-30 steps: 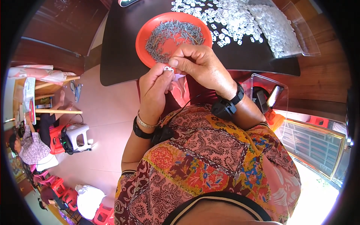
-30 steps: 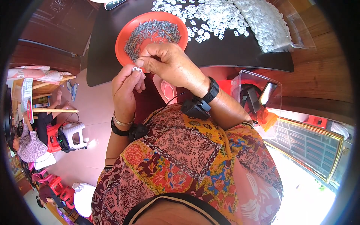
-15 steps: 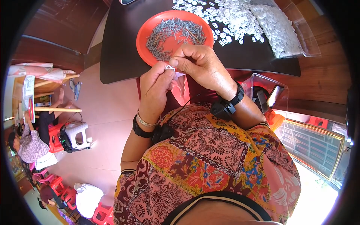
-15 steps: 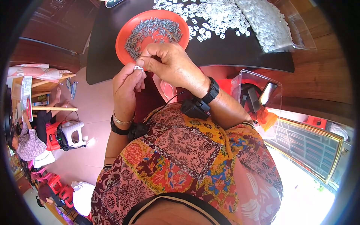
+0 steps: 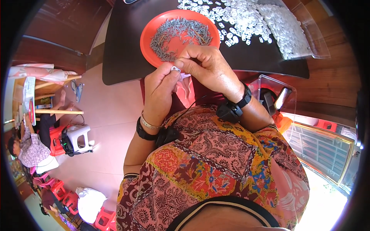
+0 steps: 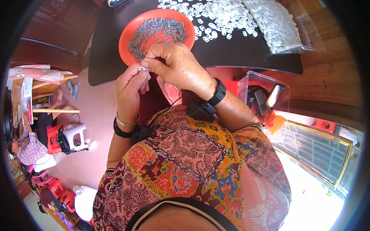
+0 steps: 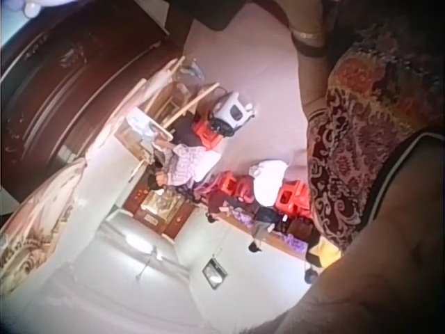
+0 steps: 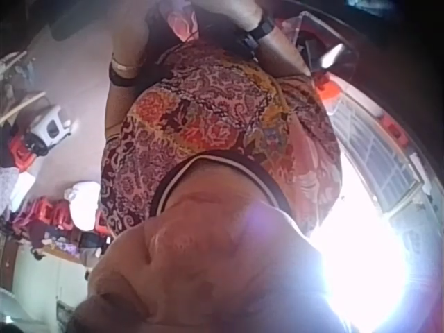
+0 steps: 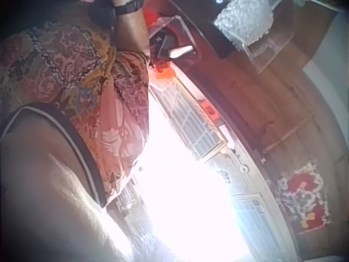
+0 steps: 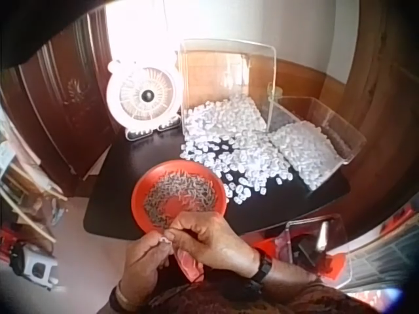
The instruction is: Manually assembling small white plastic parts with metal rings.
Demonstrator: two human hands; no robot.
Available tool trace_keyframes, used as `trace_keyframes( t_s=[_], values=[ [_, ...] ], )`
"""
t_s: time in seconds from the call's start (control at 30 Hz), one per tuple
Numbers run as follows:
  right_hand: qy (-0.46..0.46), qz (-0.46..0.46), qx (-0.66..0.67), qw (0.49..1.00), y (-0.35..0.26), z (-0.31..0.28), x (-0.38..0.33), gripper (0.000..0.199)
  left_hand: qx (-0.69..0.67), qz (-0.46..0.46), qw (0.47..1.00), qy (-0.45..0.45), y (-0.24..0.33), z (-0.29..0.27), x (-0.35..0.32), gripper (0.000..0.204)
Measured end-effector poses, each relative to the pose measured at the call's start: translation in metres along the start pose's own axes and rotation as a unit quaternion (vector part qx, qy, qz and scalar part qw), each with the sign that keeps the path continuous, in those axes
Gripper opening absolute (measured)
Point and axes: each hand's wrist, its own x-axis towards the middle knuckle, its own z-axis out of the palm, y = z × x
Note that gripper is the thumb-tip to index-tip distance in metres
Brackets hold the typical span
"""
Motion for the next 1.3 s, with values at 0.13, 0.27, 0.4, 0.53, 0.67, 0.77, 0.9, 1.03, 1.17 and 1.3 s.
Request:
trace_keyframes(
  t_s=[0.13,0.27,0.4,0.53,0.67,0.77,0.9,1.03,1.17,1.3],
  values=[
    [0.005,-0.023,-0.058,0.998,-0.006,0.002,-0.001,0.016,0.039,0.030,0.999,0.009,-0.004,-0.001,-0.001,0.020],
    [0.000,-0.093,-0.110,0.990,-0.008,0.001,0.000,0.019,0.052,0.068,0.996,0.012,-0.003,0.000,-0.001,0.020],
    [-0.021,-0.079,-0.113,0.990,-0.013,-0.001,0.001,0.020,0.062,0.074,0.995,0.003,0.001,-0.002,-0.001,0.020],
    [-0.011,-0.081,-0.111,0.990,-0.008,-0.018,0.010,0.016,0.044,0.004,0.999,0.008,0.004,-0.006,-0.001,0.021],
    [0.078,0.003,-0.263,0.962,0.003,-0.071,0.024,0.016,0.006,0.014,1.000,0.019,0.001,-0.010,-0.003,0.018],
    [0.114,-0.018,-0.420,0.900,0.028,-0.119,0.039,0.019,-0.023,0.011,1.000,0.009,0.000,-0.013,-0.004,0.018],
    [0.043,0.044,-0.510,0.858,0.042,-0.157,0.049,0.021,-0.018,0.006,1.000,0.007,0.000,-0.015,-0.005,0.018],
    [-0.023,0.058,-0.488,0.871,0.041,-0.161,0.045,0.021,-0.022,0.000,1.000,0.008,-0.004,-0.019,-0.006,0.018],
    [-0.037,0.067,-0.492,0.867,0.052,-0.155,0.042,0.019,-0.027,0.001,1.000,-0.002,-0.002,-0.016,-0.006,0.018],
    [-0.031,0.061,-0.537,0.841,0.058,-0.148,0.045,0.016,-0.018,-0.001,1.000,0.001,0.000,-0.015,-0.006,0.018]
  ],
)
